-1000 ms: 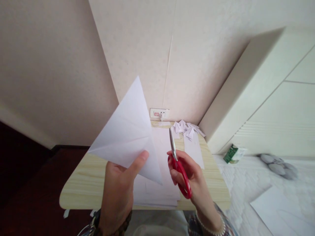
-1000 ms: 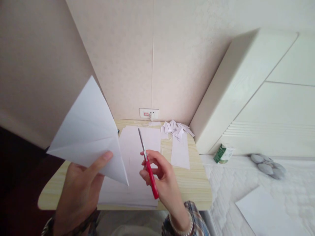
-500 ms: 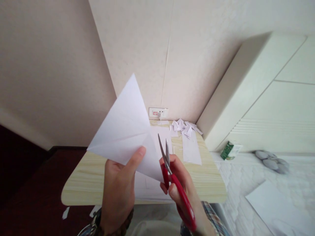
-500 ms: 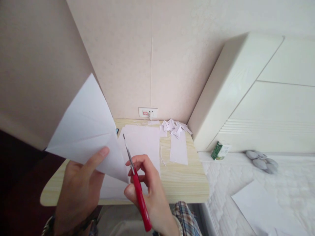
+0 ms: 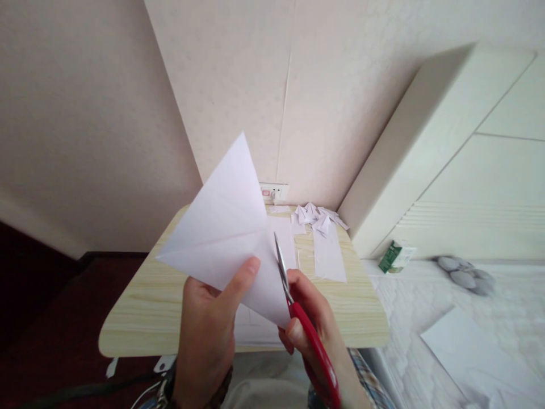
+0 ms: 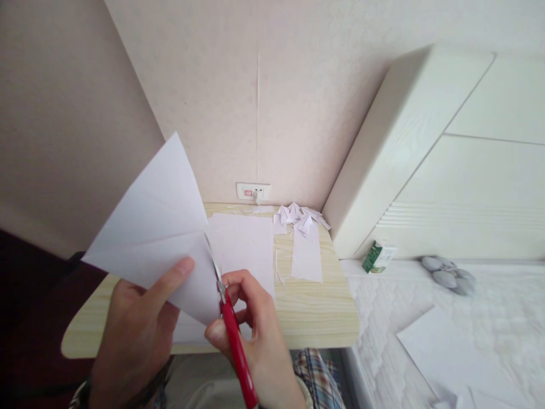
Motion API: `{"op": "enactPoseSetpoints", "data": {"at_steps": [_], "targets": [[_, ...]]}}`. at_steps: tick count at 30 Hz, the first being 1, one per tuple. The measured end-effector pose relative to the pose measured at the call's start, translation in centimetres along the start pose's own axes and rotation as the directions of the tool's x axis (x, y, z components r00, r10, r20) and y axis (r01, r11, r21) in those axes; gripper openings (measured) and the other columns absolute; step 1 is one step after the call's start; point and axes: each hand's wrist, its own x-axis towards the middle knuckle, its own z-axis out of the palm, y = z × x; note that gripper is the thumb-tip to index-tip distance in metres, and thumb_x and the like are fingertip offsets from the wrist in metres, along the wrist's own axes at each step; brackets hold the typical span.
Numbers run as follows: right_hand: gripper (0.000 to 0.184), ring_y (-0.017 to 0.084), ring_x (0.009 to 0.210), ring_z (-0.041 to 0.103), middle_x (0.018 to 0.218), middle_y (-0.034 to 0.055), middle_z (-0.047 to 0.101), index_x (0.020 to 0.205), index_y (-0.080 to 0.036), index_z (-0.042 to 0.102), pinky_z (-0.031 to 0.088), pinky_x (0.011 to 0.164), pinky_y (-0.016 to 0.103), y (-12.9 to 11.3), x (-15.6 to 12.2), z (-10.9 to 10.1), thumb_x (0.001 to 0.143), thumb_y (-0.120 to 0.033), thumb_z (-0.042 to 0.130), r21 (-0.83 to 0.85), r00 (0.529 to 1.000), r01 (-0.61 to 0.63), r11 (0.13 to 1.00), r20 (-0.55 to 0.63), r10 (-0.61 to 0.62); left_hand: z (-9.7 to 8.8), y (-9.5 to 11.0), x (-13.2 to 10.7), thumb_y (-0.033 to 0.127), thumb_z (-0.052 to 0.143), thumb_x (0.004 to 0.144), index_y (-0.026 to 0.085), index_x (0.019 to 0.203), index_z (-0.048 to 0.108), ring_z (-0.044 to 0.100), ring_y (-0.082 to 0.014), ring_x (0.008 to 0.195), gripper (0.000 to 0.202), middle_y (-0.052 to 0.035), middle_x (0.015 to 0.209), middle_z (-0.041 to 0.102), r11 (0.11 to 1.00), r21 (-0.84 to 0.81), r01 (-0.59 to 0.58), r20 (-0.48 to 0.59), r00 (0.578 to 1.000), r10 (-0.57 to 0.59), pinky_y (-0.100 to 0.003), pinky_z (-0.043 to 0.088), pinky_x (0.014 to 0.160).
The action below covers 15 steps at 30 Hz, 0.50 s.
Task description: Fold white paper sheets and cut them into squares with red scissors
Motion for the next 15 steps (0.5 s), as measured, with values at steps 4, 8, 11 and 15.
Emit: {"op": "enactPoseSetpoints", "data": {"at_steps": [4, 8, 11, 15], "targets": [[0.034, 0.013, 0.062, 0.046, 0.062, -0.0037, 0.042, 0.089, -0.027, 0.056, 0.03, 0.043, 0.021, -0.66, 0.0, 0.2, 0.071, -0.053, 0.067, 0.028, 0.999, -0.032, 0.999, -0.017, 0.032, -0.5, -0.11, 0.03, 0.029, 0.077, 0.059, 0.022, 0.066, 0.064, 0.07, -0.0273, 0.087, 0.016, -0.003, 0.08, 0.074, 0.998, -0.002, 0.056, 0.023, 0.998, -0.056, -0.031, 0.058, 0.075], [0.037, 0.013, 0.063, 0.047, 0.061, -0.0039, 0.042, 0.091, -0.026, 0.056, 0.03, 0.044, 0.021, -0.63, -0.11, 0.27, 0.072, -0.056, 0.066, 0.027, 0.999, -0.033, 0.999, -0.02, 0.033, -0.62, 0.59, -0.04, 0.023, 0.079, 0.056, 0.022, 0.064, 0.065, 0.069, -0.027, 0.088, 0.017, -0.0024, 0.08, 0.074, 0.997, 0.05, 0.059, 0.063, 0.996, -0.062, -0.029, 0.057, 0.077], [0.041, 0.013, 0.06, 0.047, 0.06, -0.0038, 0.042, 0.091, -0.025, 0.056, 0.03, 0.043, 0.021, -0.47, -0.21, 0.27, 0.072, -0.06, 0.064, 0.02, 1.0, -0.028, 0.999, -0.012, 0.028, -0.46, 0.63, -0.13, 0.027, 0.077, 0.06, 0.023, 0.069, 0.065, 0.069, -0.0267, 0.09, 0.015, -0.0026, 0.083, 0.074, 0.997, 0.028, 0.068, 0.032, 0.997, -0.069, -0.031, 0.057, 0.078], [0.047, 0.012, 0.054, 0.043, 0.056, -0.0045, 0.04, 0.093, -0.024, 0.056, 0.027, 0.04, 0.022, -0.26, -0.28, 0.3, 0.071, -0.065, 0.062, 0.032, 0.999, -0.032, 0.999, -0.017, 0.033, -0.46, 0.41, -0.15, 0.024, 0.079, 0.058, 0.022, 0.066, 0.065, 0.069, -0.0272, 0.09, 0.016, -0.003, 0.082, 0.074, 0.996, 0.026, 0.08, 0.048, 0.996, -0.081, -0.029, 0.057, 0.078]]}}
